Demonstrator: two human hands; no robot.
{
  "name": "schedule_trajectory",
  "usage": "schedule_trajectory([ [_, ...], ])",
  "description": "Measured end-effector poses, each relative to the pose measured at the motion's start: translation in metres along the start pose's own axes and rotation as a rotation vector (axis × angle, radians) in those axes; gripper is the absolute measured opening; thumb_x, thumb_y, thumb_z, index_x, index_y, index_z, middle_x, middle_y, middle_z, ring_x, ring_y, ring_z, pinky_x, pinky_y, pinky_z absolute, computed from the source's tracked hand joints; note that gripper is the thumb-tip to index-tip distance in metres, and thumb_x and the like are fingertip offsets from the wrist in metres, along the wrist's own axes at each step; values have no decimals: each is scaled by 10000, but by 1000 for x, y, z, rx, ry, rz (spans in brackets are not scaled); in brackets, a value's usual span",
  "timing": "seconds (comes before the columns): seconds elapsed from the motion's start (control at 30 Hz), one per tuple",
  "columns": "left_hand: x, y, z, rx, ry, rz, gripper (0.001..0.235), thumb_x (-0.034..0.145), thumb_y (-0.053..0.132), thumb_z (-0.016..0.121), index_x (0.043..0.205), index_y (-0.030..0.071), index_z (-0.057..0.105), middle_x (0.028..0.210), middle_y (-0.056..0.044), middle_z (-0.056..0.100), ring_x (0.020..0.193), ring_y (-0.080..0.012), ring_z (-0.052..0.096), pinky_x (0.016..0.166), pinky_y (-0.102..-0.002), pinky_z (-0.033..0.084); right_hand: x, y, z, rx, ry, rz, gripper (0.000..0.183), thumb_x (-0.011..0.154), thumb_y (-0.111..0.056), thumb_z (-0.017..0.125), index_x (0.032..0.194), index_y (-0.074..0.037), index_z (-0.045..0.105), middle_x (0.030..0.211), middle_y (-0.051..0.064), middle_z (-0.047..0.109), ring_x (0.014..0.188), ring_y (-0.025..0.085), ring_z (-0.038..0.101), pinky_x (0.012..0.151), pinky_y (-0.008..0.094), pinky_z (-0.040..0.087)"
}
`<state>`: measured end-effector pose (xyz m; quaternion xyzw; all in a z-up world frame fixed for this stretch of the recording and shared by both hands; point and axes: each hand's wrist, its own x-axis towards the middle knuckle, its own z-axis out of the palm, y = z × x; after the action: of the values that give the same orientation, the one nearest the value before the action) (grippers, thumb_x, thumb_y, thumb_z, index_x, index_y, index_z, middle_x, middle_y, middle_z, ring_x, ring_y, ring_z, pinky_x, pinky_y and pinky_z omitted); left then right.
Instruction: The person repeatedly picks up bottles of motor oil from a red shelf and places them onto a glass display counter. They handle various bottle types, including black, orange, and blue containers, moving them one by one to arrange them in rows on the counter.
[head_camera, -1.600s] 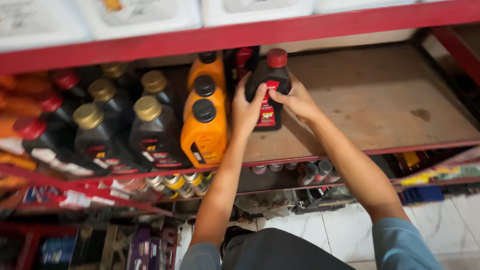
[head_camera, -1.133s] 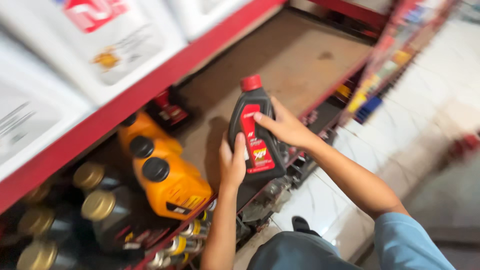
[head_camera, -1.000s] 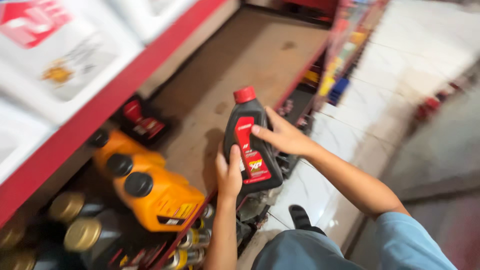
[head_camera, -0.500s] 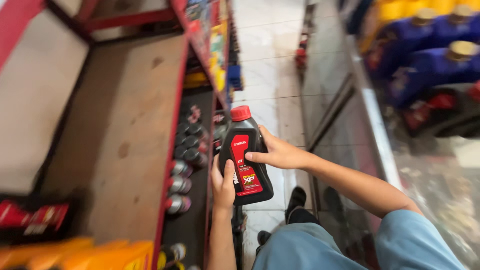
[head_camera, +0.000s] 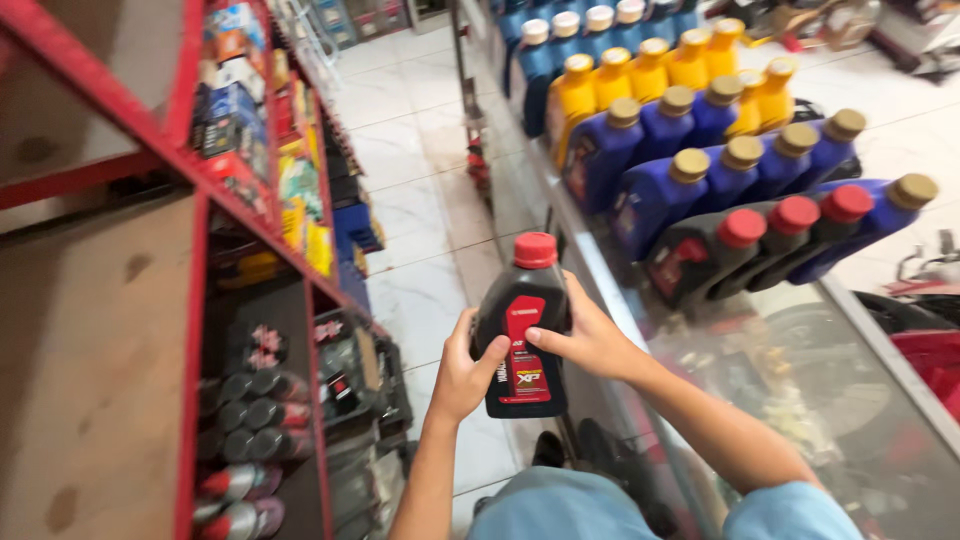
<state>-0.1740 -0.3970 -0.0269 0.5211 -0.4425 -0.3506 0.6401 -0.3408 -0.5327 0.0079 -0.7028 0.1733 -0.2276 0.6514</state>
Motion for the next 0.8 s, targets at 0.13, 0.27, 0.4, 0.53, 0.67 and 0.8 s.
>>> schedule_trajectory([
  [0.13,43,-13,31,75,-141,-47,500,894,282,778,1256,-10,592,1060,-83,736,993,-135,666,899,-304,541,-18,3,-43,-129,146,-88,886,854,-179,781,1561,-39,266,1406,125,543,1315,201,526,1117,391,420],
  [0.27,80,-28,58,4,-334,-93,563,846,276,830,1269,-12,593,1073,-80,733,1017,-129,668,924,-312,542,-41,7,-70,-160,281,-21,883,838,-198,791,1539,-53,276,1409,125,548,1317,211,545,1110,392,435],
  [0.4,113,-34,83,22,-527,-130,644,789,282,865,1303,-8,606,1115,-88,729,1044,-154,682,954,-338,553,-63,10,-87,-223,416,-46,836,857,-177,794,1523,-45,307,1415,139,559,1340,227,540,1140,401,409],
  [0.53,151,-38,99,206,-693,8,703,731,221,888,1332,-10,605,1177,-130,741,1136,-215,685,1025,-360,504,-73,22,-92,-389,607,-8,833,811,-173,835,1475,-53,346,1344,143,622,1292,244,590,1100,402,428],
  [0.67,188,-49,115,297,-832,44,745,670,181,881,1334,1,597,1218,-154,721,1168,-260,681,1023,-366,503,-71,37,-89,-476,800,10,832,777,-177,868,1428,-54,365,1310,157,629,1258,271,617,1062,393,453],
  [0.8,217,-60,125,308,-958,166,754,662,184,887,1331,-2,595,1284,-167,678,1210,-308,649,1027,-382,486,-58,49,-77,-561,1063,1,768,699,-128,892,1341,-54,476,1245,183,618,1200,313,633,1032,403,482],
])
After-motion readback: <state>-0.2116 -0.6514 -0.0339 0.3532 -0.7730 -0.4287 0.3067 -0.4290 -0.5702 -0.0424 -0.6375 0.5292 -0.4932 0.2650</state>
